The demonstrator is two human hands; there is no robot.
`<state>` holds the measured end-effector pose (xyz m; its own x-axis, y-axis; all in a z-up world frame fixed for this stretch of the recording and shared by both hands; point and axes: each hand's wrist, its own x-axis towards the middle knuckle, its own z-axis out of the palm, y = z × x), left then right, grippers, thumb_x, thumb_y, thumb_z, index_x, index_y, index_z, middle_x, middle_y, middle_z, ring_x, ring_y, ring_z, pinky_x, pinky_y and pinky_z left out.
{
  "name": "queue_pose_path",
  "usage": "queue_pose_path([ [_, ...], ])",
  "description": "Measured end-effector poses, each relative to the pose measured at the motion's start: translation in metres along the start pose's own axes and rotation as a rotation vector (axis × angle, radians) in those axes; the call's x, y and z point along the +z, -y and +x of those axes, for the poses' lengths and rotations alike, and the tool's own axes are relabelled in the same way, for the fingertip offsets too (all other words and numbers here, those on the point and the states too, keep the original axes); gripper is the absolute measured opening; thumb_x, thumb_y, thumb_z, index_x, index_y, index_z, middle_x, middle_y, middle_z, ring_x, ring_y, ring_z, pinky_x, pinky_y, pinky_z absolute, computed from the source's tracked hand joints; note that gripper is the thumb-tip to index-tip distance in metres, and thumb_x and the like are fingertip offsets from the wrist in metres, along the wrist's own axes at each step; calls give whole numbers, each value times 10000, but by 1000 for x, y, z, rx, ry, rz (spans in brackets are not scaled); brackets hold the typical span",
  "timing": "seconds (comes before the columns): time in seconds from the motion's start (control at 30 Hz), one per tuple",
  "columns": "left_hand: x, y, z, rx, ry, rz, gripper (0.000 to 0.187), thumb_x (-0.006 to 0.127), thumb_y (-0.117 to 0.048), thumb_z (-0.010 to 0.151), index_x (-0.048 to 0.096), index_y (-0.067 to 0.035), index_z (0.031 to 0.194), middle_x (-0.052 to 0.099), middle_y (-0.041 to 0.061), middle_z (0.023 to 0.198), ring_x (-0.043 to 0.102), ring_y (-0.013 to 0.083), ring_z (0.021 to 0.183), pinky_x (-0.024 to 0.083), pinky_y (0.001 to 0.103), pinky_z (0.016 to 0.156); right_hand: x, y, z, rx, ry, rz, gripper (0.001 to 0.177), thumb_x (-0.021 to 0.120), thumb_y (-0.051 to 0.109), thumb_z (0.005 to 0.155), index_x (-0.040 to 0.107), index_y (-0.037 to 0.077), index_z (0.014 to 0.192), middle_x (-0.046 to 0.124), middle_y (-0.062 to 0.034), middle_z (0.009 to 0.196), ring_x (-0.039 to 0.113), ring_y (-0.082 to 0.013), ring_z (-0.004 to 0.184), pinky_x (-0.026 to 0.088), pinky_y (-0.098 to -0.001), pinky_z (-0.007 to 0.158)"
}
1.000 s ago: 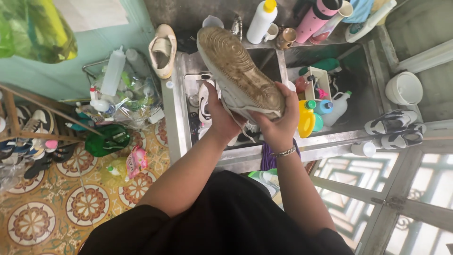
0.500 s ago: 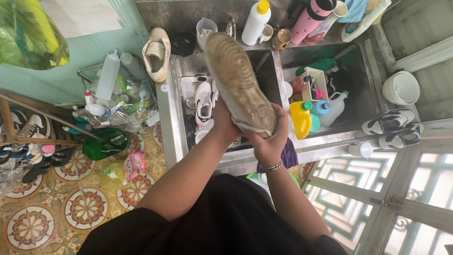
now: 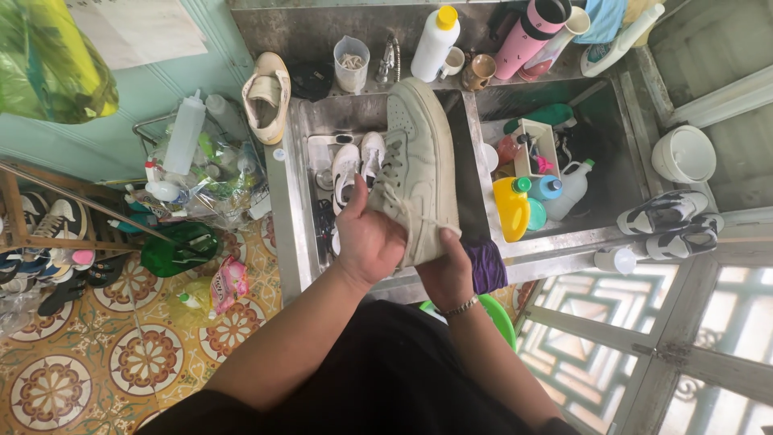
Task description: Washing and scrubbing sneakers, shoelaces, and insoles at a sink using cleaning solution and brushes.
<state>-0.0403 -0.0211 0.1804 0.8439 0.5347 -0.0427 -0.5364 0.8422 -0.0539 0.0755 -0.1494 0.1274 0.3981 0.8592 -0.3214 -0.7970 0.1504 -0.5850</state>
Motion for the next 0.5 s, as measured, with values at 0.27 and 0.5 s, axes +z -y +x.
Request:
queue_pose_path([
  [0.27, -1, -8, -25, 79, -124, 484, 609, 505, -408, 1048, 434, -17, 1510, 550, 99, 1480, 515, 244, 1363, 380, 445, 1173, 13, 28, -25, -367, -269, -1116, 633, 798, 146, 848, 505, 44, 1400, 601, -143, 1313, 616, -215, 1141, 521, -336, 941],
  [0.5, -20, -3, -46, 55, -133, 603, 453, 577, -27, 977, 513, 39, 1420, 616, 136, 1319, 597, 227, 1211, 464, 387, 1078, 109, 32, -43, -877, -106, -1395, 179, 787, 38, 904, 746, 11, 1077, 711, -95, 996, 700, -167, 869, 550, -265, 784],
])
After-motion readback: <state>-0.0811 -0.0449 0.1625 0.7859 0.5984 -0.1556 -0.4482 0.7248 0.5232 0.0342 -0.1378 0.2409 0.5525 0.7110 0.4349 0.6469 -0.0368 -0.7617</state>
